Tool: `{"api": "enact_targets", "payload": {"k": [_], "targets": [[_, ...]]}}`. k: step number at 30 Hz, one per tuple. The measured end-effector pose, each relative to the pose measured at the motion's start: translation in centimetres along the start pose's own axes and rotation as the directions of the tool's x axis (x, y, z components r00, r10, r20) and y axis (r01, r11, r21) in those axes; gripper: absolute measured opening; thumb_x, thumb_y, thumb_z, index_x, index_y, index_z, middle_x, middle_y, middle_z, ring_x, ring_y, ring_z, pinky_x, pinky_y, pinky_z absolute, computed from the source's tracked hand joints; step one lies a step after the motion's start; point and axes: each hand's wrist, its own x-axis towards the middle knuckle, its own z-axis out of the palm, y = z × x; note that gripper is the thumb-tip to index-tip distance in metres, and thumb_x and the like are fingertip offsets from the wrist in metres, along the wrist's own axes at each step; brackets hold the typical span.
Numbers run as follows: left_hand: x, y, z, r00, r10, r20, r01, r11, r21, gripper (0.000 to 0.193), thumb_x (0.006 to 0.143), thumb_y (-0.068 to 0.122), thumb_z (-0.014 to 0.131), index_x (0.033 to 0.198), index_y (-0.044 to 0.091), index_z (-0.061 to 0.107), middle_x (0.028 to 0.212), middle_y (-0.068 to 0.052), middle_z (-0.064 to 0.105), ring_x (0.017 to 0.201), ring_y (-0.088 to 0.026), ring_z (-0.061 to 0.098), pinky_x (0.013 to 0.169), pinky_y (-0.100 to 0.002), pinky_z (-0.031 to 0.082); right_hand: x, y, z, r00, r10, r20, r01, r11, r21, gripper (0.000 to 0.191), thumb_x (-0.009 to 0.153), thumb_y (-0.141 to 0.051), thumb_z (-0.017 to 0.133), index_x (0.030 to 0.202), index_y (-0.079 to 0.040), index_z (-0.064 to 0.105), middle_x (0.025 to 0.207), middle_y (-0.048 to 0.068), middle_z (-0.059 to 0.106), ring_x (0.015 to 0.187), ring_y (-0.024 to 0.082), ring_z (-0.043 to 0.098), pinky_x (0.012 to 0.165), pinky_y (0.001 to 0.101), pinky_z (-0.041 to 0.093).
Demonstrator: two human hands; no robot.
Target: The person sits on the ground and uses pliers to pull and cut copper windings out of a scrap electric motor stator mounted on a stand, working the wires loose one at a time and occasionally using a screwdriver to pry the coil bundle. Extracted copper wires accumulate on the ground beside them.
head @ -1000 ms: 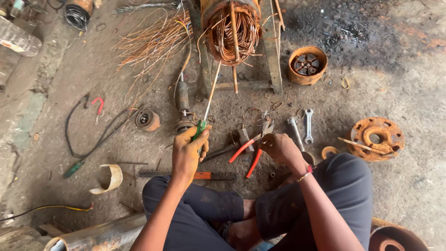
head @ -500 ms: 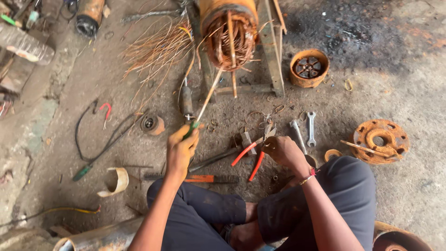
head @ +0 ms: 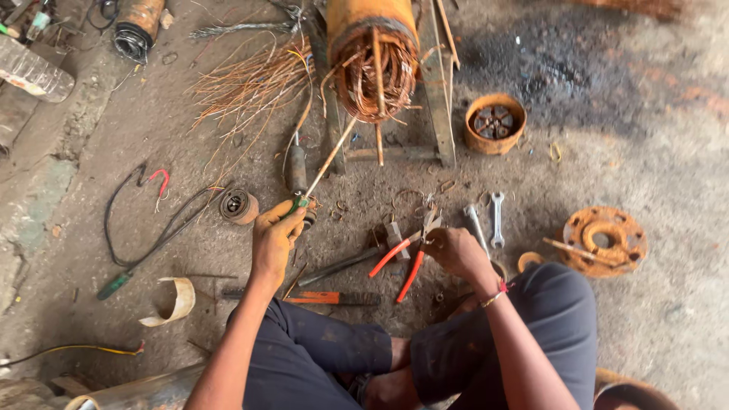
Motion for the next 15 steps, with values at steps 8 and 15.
{"api": "enact_targets", "payload": {"k": [8,15], "targets": [[2.5,-0.2,-0.6,0.996,-0.09,-0.015,0.09,0.996,-0.021,0.025,0.092,0.019,0.06,0.088,0.001,0.077,0.065,-0.002,0.059,0.051,-0.007,0.041,0.041,-0.023,0.024,0.7,0.1,-0.2,0.999,-0.011,0.03,0.01,0.999,0.051,0.03,0.085,-0.035,0.074,0.102,-0.01,0.078,0.089,0.015,0.077,0.082,0.033,0.075,0.071,0.0421,0.058],[6.7,-3.4,-1.5,0.995,0.071,-0.074,-0.056,0.982,0.182,0.023,0.08,0.031,0.068,0.075,0.012,0.08,0.063,-0.001,0.062,0.051,-0.006,0.051,0.046,-0.024,0.043,1.5,0.9,0.8,0.994,-0.075,0.076,0.076,0.997,-0.009,0.032,0.084,-0.035,0.073,0.104,-0.01,0.078,0.095,0.014,0.078,0.084,0.029,0.076,0.073,0.0385,0.057]]}}
